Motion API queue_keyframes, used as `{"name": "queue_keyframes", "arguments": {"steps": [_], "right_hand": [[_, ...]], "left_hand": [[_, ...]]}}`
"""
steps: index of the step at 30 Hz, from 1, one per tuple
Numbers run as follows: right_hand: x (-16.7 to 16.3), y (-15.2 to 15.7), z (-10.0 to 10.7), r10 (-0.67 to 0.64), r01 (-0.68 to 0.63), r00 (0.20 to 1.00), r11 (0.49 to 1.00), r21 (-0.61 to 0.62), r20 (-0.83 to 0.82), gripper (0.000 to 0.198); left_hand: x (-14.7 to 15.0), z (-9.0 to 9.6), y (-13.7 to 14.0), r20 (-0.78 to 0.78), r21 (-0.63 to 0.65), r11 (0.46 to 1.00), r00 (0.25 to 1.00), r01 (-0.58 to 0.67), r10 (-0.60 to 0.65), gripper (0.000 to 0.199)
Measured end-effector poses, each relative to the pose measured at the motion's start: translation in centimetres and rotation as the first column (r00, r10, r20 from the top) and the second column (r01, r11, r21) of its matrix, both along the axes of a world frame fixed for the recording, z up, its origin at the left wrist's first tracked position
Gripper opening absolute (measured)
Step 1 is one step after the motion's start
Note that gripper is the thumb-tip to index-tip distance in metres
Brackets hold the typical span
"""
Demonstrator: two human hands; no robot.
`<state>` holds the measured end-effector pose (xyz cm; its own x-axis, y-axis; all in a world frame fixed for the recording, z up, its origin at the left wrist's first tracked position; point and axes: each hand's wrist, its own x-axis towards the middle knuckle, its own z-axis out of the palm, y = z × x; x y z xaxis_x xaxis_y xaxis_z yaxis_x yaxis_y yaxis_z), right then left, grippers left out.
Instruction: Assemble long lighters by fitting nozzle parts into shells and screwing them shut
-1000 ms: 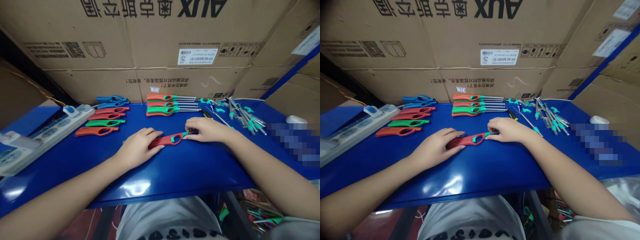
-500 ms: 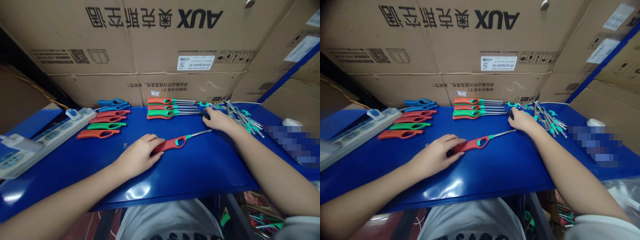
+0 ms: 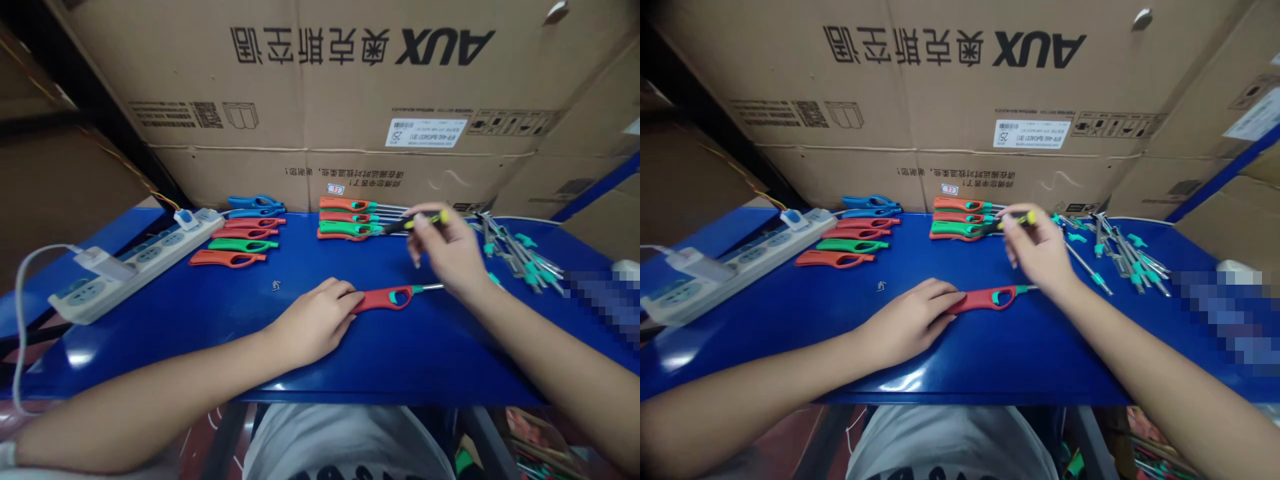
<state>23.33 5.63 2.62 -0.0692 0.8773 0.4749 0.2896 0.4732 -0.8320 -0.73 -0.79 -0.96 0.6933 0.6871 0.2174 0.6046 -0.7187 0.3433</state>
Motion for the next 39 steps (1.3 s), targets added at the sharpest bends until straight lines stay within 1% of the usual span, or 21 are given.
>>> {"name": "queue_keyframes", "arguments": {"steps": [1, 2, 3, 4, 6, 9, 11, 13, 15, 18, 20, 22, 24, 26, 28, 29, 31, 33, 35, 37, 39], "right_hand": [[-1.3, -0.5, -0.4, 0.159, -0.158, 0.987, 0.981, -0.109, -0.001, 0.032], [-2.5, -0.9, -0.7, 0.285, -0.279, 0.958, 0.941, -0.193, 0.003, 0.034], [-3.5, -1.2, -1.0, 0.363, -0.351, 0.932, 0.903, -0.246, 0.000, 0.035], [-4.4, -1.4, -1.3, 0.408, -0.394, 0.913, 0.879, -0.269, -0.003, 0.035], [-5.7, -1.5, -1.7, 0.461, -0.445, 0.887, 0.851, -0.278, -0.009, 0.034], [-6.9, -1.0, -2.0, 0.508, -0.492, 0.861, 0.825, -0.279, -0.016, 0.030], [-7.4, -0.7, -2.2, 0.525, -0.505, 0.851, 0.819, -0.273, 0.002, 0.028], [-7.8, -0.6, -2.4, 0.526, -0.504, 0.850, 0.825, -0.255, 0.022, 0.027], [-7.9, -0.5, -2.6, 0.521, -0.504, 0.854, 0.831, -0.235, 0.010, 0.025], [-7.7, -0.7, -2.6, 0.490, -0.496, 0.867, 0.834, -0.242, -0.092, 0.026], [-7.2, -0.7, -2.3, 0.416, -0.451, 0.891, 0.857, -0.249, -0.183, 0.030], [-6.4, -0.7, -1.8, 0.309, -0.374, 0.910, 0.900, -0.225, -0.276, 0.033], [-5.7, -0.5, -1.1, 0.218, -0.307, 0.899, 0.933, -0.190, -0.381, 0.035], [-4.9, -0.3, -0.3, 0.171, -0.286, 0.867, 0.940, -0.187, -0.468, 0.038], [-4.3, -0.2, 0.4, 0.146, -0.286, 0.841, 0.937, -0.199, -0.521, 0.043], [-4.1, -0.1, 0.6, 0.138, -0.287, 0.832, 0.936, -0.204, -0.538, 0.045], [-3.8, 0.0, 0.9, 0.132, -0.293, 0.814, 0.934, -0.204, -0.566, 0.049], [-3.6, 0.1, 1.0, 0.136, -0.310, 0.797, 0.928, -0.206, -0.589, 0.052], [-3.5, 0.1, 1.0, 0.144, -0.338, 0.778, 0.916, -0.215, -0.612, 0.054], [-3.4, 0.1, 1.0, 0.151, -0.366, 0.760, 0.903, -0.224, -0.632, 0.054], [-3.3, 0.1, 1.0, 0.161, -0.384, 0.749, 0.896, -0.223, -0.643, 0.053]], "left_hand": [[0.1, 0.0, -0.1, 0.002, -0.004, 1.000, 1.000, 0.001, -0.001, 0.032], [0.1, -0.1, -0.2, 0.006, -0.009, 1.000, 1.000, 0.001, 0.000, 0.031], [0.1, -0.1, -0.3, 0.011, -0.011, 1.000, 1.000, 0.002, -0.002, 0.031], [0.2, -0.2, -0.3, 0.019, -0.013, 1.000, 1.000, 0.002, -0.002, 0.030], [0.2, -0.3, -0.4, 0.036, -0.018, 1.000, 0.999, 0.004, -0.003, 0.030], [0.2, -0.3, -0.3, 0.056, -0.036, 0.999, 0.998, 0.008, -0.006, 0.031], [0.1, -0.3, -0.3, 0.075, -0.043, 0.999, 0.997, 0.022, -0.019, 0.033], [0.1, -0.2, -0.2, 0.099, -0.046, 0.998, 0.995, 0.038, -0.033, 0.033], [0.1, -0.2, -0.2, 0.112, -0.060, 0.997, 0.993, 0.045, -0.038, 0.033], [0.1, -0.2, -0.1, 0.119, -0.092, 0.995, 0.993, 0.034, -0.023, 0.033], [0.0, -0.4, 0.0, 0.137, -0.102, 0.994, 0.990, 0.029, -0.015, 0.032], [0.0, -0.8, 0.4, 0.178, -0.103, 0.994, 0.984, 0.047, -0.028, 0.033], [-0.1, -1.2, 0.9, 0.234, -0.095, 0.992, 0.970, 0.083, -0.059, 0.035], [-0.1, -1.6, 1.4, 0.283, -0.084, 0.990, 0.955, 0.114, -0.086, 0.035], [0.0, -1.9, 1.7, 0.323, -0.085, 0.989, 0.942, 0.121, -0.087, 0.035], [0.1, -1.9, 1.8, 0.345, -0.094, 0.990, 0.936, 0.106, -0.068, 0.036], [0.3, -1.9, 1.8, 0.409, -0.131, 0.990, 0.912, 0.045, 0.013, 0.037], [0.3, -1.6, 1.6, 0.502, -0.206, 0.978, 0.856, -0.024, 0.126, 0.037], [0.3, -1.1, 1.3, 0.588, -0.297, 0.953, 0.777, -0.051, 0.225, 0.036], [0.3, -0.5, 1.0, 0.634, -0.367, 0.929, 0.717, -0.052, 0.291, 0.036], [0.2, -0.1, 0.8, 0.650, -0.392, 0.917, 0.683, -0.073, 0.333, 0.028]]}}
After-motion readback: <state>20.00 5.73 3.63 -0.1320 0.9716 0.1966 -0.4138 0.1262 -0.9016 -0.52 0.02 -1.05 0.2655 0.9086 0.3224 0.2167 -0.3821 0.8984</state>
